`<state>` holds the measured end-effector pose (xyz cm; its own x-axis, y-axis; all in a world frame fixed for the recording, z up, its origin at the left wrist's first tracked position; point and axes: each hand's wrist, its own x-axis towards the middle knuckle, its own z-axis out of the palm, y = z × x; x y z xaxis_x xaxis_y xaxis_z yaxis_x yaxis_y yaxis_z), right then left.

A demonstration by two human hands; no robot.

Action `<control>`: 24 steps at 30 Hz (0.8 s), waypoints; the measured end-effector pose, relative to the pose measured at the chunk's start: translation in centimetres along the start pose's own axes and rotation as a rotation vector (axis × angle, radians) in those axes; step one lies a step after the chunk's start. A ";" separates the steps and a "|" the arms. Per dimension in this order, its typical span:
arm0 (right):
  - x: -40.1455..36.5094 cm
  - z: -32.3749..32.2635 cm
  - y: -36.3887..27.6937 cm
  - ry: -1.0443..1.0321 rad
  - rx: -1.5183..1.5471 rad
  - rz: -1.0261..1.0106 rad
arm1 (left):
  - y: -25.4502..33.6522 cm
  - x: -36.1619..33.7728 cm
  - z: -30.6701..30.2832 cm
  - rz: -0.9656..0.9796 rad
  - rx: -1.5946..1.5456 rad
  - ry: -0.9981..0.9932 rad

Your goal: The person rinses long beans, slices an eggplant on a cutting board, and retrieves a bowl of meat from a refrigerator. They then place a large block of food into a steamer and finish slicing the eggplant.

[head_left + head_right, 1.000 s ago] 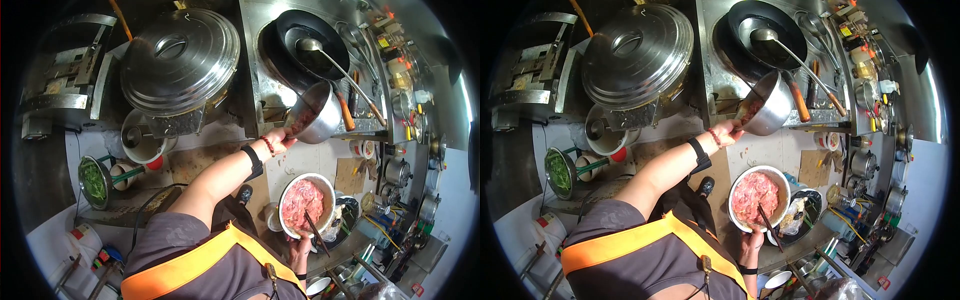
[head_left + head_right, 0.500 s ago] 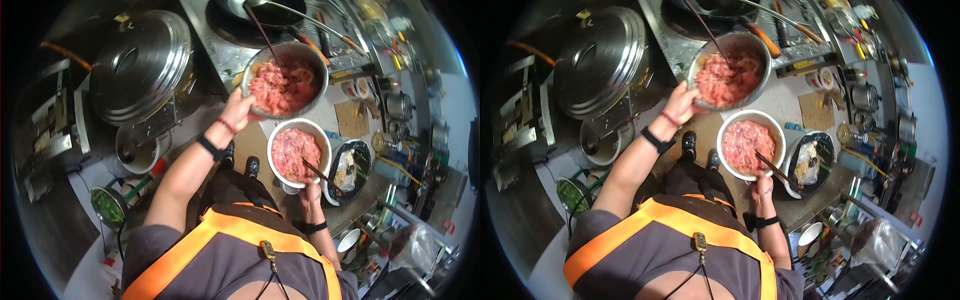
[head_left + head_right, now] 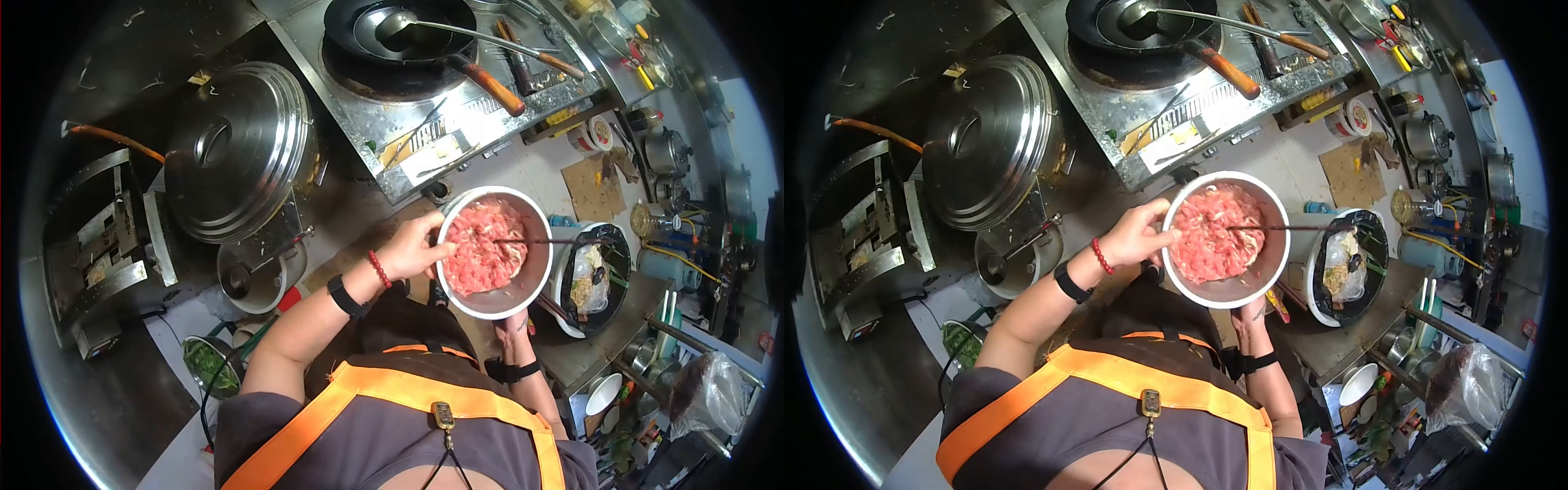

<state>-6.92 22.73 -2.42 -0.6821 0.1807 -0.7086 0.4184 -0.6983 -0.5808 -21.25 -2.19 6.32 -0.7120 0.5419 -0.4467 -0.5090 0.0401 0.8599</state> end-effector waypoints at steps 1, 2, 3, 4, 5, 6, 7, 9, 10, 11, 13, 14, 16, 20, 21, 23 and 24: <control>-0.3 -1.2 0.3 0.029 0.009 0.019 | -0.6 0.4 -0.7 0.098 0.256 -0.029; -0.6 -1.9 0.3 0.106 0.060 0.064 | 0.2 0.9 -1.5 0.044 0.300 -0.036; -0.9 -2.2 0.5 0.094 0.029 0.014 | 1.4 1.5 -2.4 -0.012 0.338 -0.043; -1.3 -2.3 0.8 0.081 -0.002 -0.034 | 2.3 2.4 -3.4 -0.069 0.376 -0.049; -2.0 -2.2 0.3 0.055 0.019 -0.052 | 1.9 4.2 -4.9 -0.027 0.324 0.045; -2.4 -1.7 -0.1 0.106 0.023 -0.057 | 1.4 6.7 -6.4 0.061 0.465 0.174; -2.6 -2.0 0.0 0.101 -0.012 -0.065 | 0.5 9.9 -8.5 0.135 0.644 0.284; -3.0 -2.5 0.1 0.110 -0.035 -0.088 | -2.0 16.8 -11.9 0.278 0.915 0.507; -3.7 -1.4 -0.2 0.139 -0.041 -0.097 | -2.6 19.4 -13.0 0.224 0.984 0.556; -3.9 -1.6 0.2 0.135 -0.006 -0.077 | -3.7 22.1 -14.0 0.167 1.050 0.605; -4.2 -2.5 1.1 0.139 0.017 -0.039 | -4.8 25.6 -15.1 0.052 1.118 0.687; -4.4 -2.7 1.4 0.156 0.005 -0.022 | -5.1 26.6 -15.3 -0.005 1.117 0.709; -5.0 -1.7 1.7 0.188 0.052 -0.043 | -5.1 27.4 -15.6 -0.013 1.147 0.652; -4.3 -2.8 2.2 0.184 0.024 -0.018 | -3.6 26.0 -15.3 0.076 1.227 0.601; -4.3 -3.0 2.0 0.143 -0.013 -0.040 | -2.6 24.0 -14.6 0.156 1.176 0.599; -3.6 -2.8 1.7 0.097 -0.012 -0.091 | -0.3 19.9 -13.4 0.308 1.147 0.599; -4.0 -2.2 0.9 0.074 -0.063 -0.083 | 0.6 17.4 -12.4 0.407 1.032 0.578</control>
<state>-2.51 22.96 -1.02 -0.6711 0.2882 -0.6830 0.4009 -0.6340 -0.6614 -39.92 -3.14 -3.99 -0.9694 0.2326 0.0782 0.2281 0.7365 0.6368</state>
